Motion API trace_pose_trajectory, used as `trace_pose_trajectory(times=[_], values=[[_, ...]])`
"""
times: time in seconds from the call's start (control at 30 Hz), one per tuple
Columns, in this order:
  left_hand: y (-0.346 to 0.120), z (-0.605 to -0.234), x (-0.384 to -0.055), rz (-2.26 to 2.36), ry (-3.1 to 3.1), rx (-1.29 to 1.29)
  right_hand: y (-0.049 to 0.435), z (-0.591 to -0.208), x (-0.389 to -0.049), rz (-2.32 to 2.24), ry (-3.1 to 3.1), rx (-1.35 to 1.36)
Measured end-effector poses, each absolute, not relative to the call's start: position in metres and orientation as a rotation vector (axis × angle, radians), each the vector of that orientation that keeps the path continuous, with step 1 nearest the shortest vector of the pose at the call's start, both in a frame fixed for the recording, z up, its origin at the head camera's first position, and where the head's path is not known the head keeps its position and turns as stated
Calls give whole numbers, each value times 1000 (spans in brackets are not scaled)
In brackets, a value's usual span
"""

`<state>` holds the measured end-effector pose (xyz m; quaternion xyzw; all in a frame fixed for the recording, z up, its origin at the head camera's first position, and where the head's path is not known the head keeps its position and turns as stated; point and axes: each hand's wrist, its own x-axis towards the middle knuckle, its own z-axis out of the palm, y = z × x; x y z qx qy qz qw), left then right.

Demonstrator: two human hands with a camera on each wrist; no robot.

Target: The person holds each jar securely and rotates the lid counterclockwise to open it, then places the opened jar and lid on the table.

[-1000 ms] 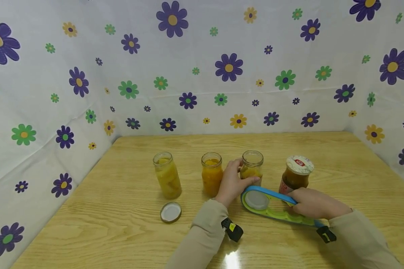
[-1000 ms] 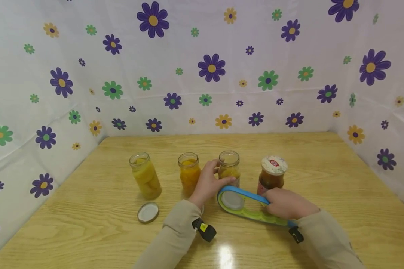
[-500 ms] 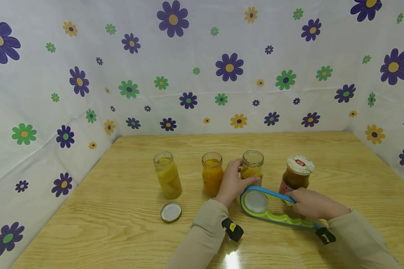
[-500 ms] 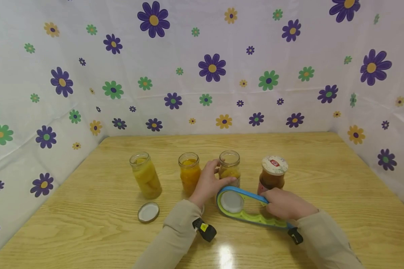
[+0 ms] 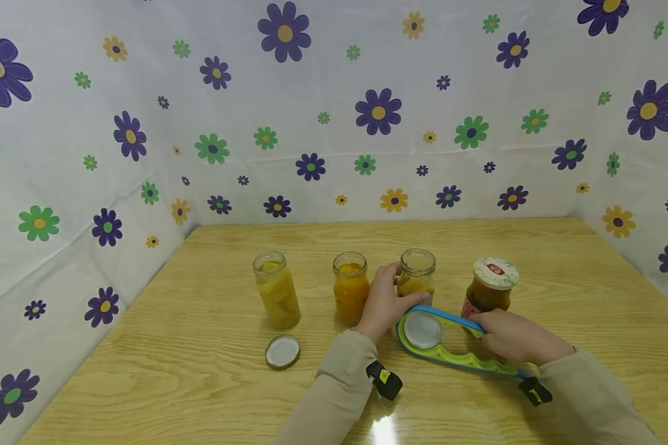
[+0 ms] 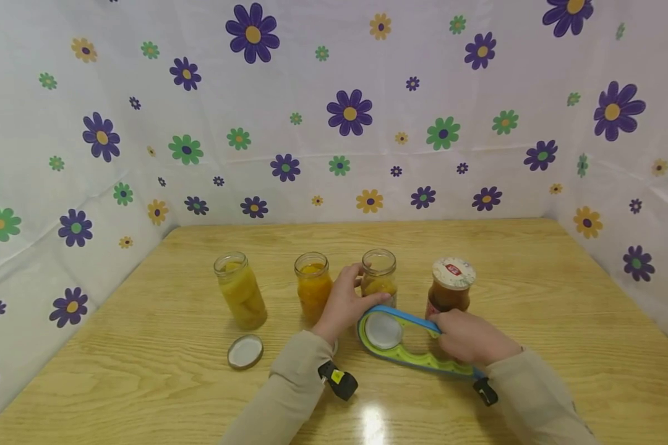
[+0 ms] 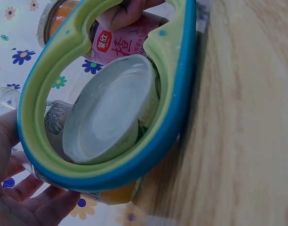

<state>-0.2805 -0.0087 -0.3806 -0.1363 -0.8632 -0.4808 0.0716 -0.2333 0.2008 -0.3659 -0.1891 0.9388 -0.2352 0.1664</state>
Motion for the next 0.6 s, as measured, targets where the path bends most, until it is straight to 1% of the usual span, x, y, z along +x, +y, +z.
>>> trace_pose_trajectory(times=[0.6], values=[[-9, -381, -280, -1460, -2598, -418, 202, -362, -233, -616, 2603, -522]])
